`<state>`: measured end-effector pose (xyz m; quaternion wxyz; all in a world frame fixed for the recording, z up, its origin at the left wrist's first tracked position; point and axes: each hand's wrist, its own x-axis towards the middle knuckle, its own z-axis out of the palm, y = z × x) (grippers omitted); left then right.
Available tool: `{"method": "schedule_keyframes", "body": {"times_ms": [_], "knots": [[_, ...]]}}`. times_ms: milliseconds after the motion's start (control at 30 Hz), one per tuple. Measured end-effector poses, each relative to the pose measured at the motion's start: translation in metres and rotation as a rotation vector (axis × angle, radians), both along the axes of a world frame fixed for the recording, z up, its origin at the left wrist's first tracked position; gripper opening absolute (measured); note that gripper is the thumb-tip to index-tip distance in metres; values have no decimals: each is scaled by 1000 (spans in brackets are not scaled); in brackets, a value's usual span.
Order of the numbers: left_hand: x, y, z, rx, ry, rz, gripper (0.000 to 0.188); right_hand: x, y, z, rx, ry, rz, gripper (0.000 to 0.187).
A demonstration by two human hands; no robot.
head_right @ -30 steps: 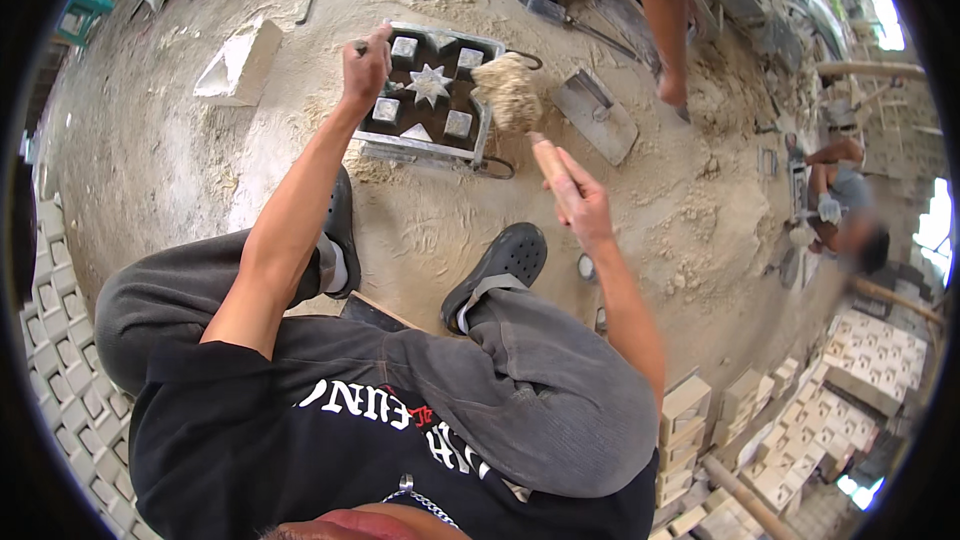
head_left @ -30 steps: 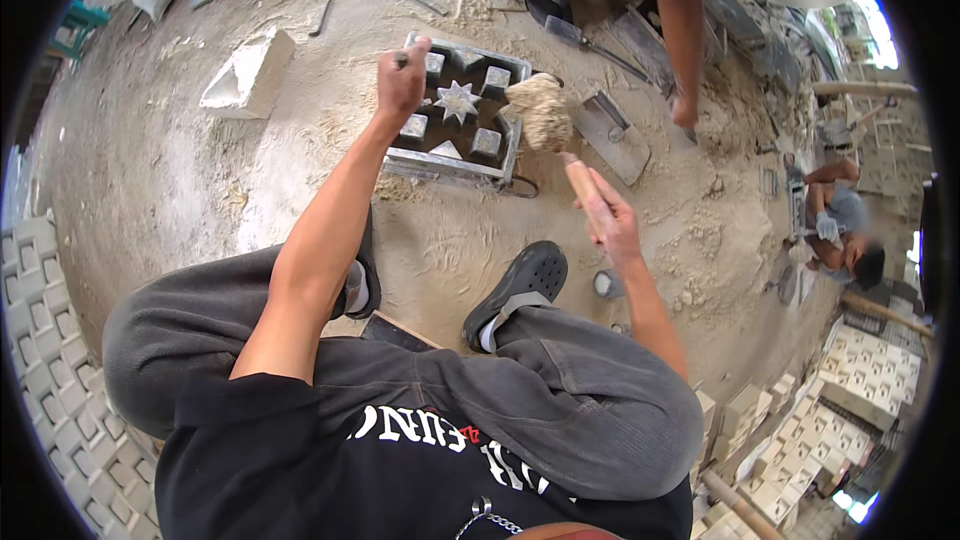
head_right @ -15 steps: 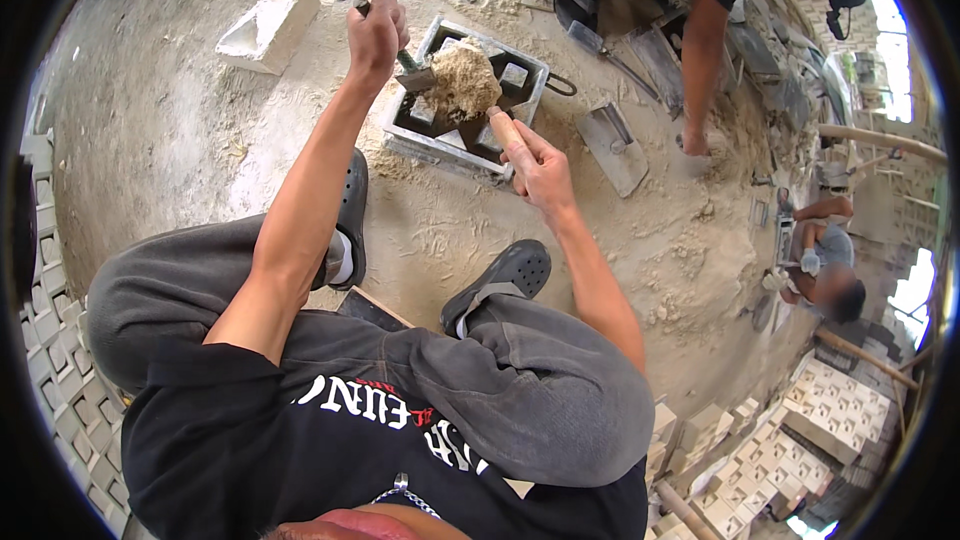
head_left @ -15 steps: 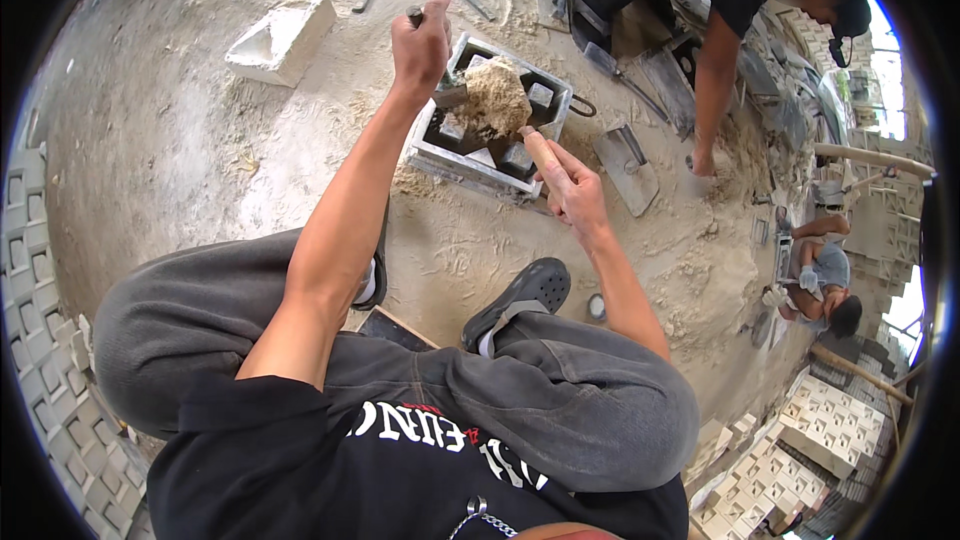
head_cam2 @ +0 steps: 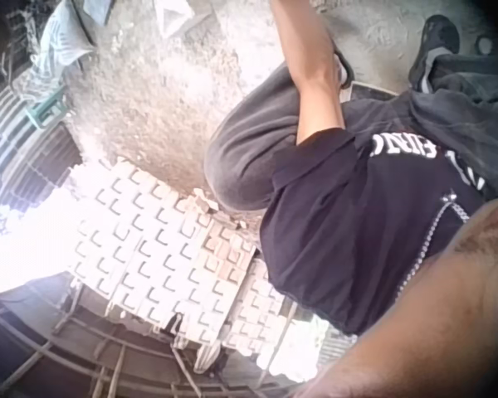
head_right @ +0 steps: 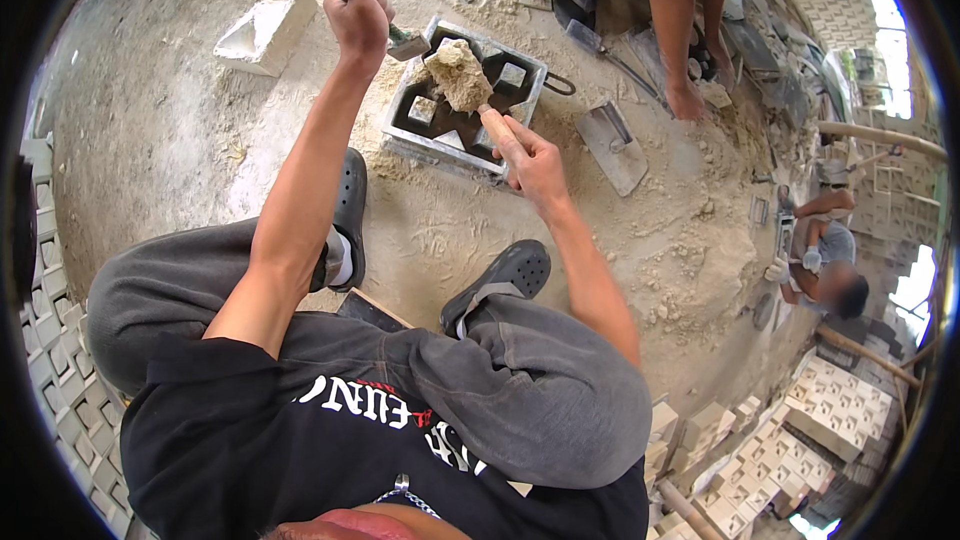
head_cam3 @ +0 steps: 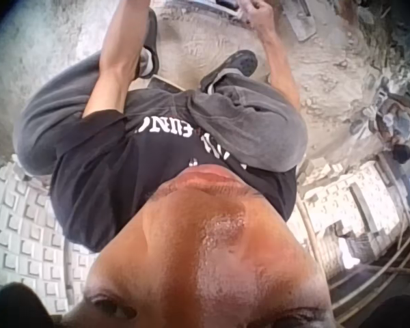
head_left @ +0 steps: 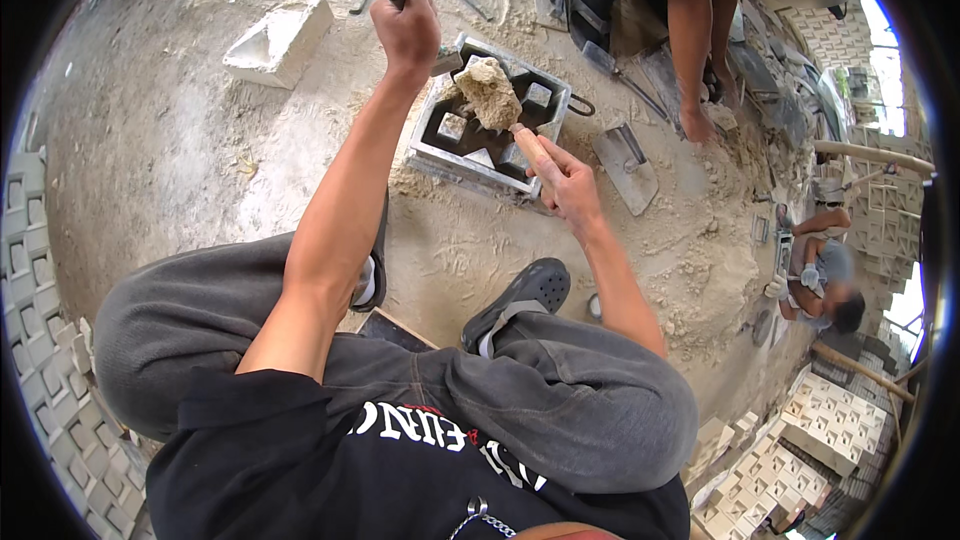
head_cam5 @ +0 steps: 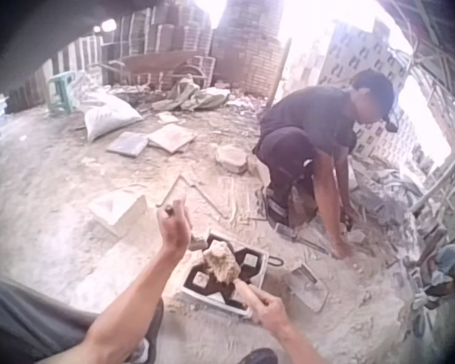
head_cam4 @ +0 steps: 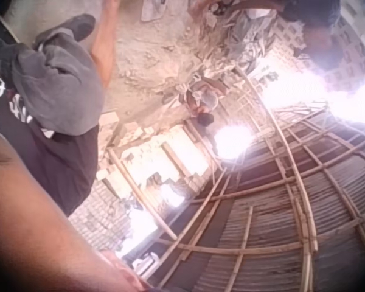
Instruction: The person fills a star-patterned brick mold with sand and a concrete-like mixture using a trowel and their hands, then levels the surface and taps the mold.
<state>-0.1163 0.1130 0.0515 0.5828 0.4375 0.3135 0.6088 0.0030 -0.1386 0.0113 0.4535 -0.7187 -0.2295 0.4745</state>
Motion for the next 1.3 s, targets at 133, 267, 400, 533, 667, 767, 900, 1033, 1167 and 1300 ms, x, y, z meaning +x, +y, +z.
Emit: {"method": "schedule_keyframes", "body": {"times_ms": [133, 267, 400, 533, 667, 767, 900, 1033, 1167, 1300], "knots": [[7, -11, 8, -88, -156, 27, 50, -3, -1, -6, 46, 78, -52, 44], [15, -15, 15, -51, -246, 35, 48, -1, -3, -10, 71, 105, -78, 45], [23, -12, 10, 38, -250, 79, 50, -1, -3, -13, 84, 115, -82, 46], [29, -22, 5, -31, -115, -27, 50, -6, -2, -12, 81, 133, -78, 46], [28, -24, 5, -46, -142, -50, 51, -6, -6, -16, 43, 112, -94, 47], [35, -18, 11, -105, -168, 46, 43, -4, -12, -17, 75, 115, -90, 46], [38, -20, 3, 136, -62, 4, 54, -10, -7, -6, 85, 124, -90, 45], [34, -17, -7, -62, -94, -25, 47, -11, -7, -5, 88, 97, -87, 44], [27, 1, -10, -175, -203, 36, 43, -5, -8, -10, 101, 39, -119, 43], [17, 19, -17, -186, -158, 153, 45, 5, 2, -9, 89, -59, -107, 39]]}}
